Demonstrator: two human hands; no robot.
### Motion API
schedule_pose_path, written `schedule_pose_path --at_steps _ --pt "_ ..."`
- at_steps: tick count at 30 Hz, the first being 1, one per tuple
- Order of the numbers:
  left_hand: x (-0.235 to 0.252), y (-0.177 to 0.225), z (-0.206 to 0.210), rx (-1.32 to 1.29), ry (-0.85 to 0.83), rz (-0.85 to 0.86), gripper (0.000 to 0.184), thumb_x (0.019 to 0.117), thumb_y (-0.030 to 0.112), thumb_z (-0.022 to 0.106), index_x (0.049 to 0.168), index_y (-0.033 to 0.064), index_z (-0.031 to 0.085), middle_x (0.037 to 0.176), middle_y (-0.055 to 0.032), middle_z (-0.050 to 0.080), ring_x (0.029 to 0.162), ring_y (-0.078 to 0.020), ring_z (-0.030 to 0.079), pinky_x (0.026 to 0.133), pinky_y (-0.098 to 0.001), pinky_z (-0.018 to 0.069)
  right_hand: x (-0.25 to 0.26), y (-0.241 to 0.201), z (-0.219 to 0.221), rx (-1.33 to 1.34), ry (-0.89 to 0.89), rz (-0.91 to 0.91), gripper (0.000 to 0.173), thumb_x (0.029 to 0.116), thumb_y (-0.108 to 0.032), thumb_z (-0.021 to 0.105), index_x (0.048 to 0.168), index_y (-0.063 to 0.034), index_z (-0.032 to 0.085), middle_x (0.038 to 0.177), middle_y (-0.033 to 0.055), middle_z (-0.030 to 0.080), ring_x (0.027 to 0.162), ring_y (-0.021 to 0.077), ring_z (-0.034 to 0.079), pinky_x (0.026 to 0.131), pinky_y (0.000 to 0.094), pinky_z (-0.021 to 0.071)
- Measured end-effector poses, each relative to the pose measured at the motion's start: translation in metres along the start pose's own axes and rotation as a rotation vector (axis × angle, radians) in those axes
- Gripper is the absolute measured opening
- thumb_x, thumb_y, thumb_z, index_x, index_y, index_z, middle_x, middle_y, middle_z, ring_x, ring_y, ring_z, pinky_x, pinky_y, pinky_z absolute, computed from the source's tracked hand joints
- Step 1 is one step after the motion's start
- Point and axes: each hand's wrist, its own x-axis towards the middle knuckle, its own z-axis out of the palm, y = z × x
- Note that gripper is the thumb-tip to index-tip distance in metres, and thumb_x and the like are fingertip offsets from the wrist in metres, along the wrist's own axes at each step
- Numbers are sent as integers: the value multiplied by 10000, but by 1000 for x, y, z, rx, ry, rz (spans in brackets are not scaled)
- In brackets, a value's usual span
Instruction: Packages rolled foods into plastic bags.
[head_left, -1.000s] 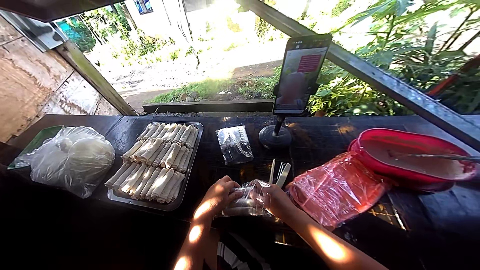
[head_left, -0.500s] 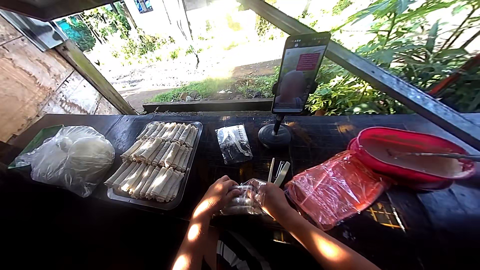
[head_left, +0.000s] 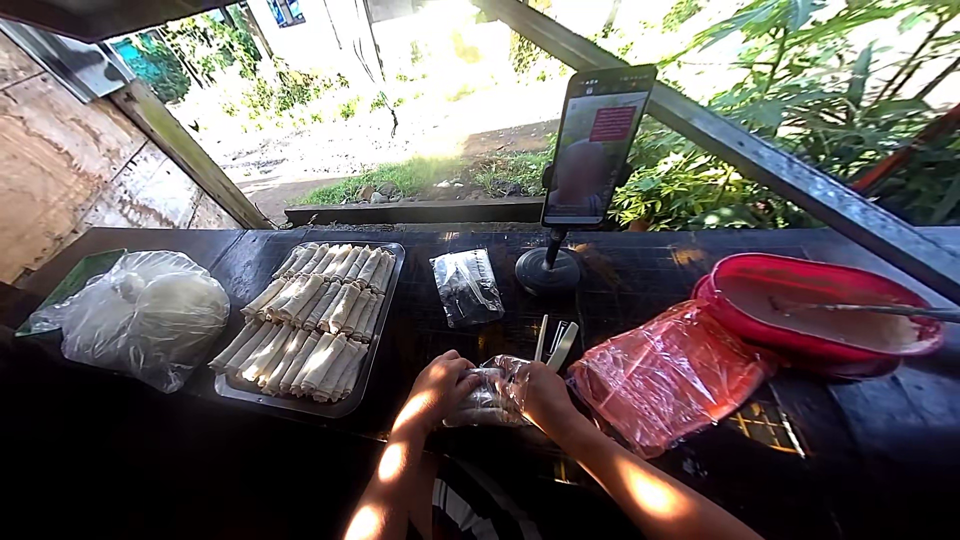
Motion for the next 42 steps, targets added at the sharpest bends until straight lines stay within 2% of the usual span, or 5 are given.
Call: schedule_pose_path --at_steps 11,17,23,37,42 --pt "-4 -2 11 -99 147 -4 237 1018 175 618 1116 -5 737 1088 -166 660 1043 -269 634 951 -418 498 3 11 11 -6 75 -67 315 1054 -174 536 1324 -71 661 1237 218 689 1197 392 641 995 582 473" --pt "-20 -11 17 -289 384 -139 588 983 181 678 1496 -4 459 1466 -221 493 1101 -243 631 945 -365 527 4 51 36 183 366 -453 256 997 -47 573 1179 58 719 1098 251 734 1031 398 719 947 555 542" --pt "-40 -7 6 -199 341 -351 319 1055 259 577 1138 -20 708 1135 -175 691 1110 -286 632 1007 -449 463 -6 57 38 42 485 -491 167 940 -44 658 1046 55 740 918 243 739 820 425 735 732 598 575" --pt "-36 9 -5 -95 111 -514 433 1048 410 575 1130 5 703 1180 -167 671 1193 -307 593 1027 -483 444 -15 52 15 -55 105 -323 300 990 -227 649 1175 1 709 1077 224 728 1038 406 696 908 593 517" --pt "-38 1 0 -180 150 -403 369 1058 330 576 1108 -13 703 1110 -169 678 1097 -285 621 993 -462 456 -8 57 40 -26 483 -464 177 899 -99 713 1005 39 747 887 232 737 810 431 732 690 611 561"
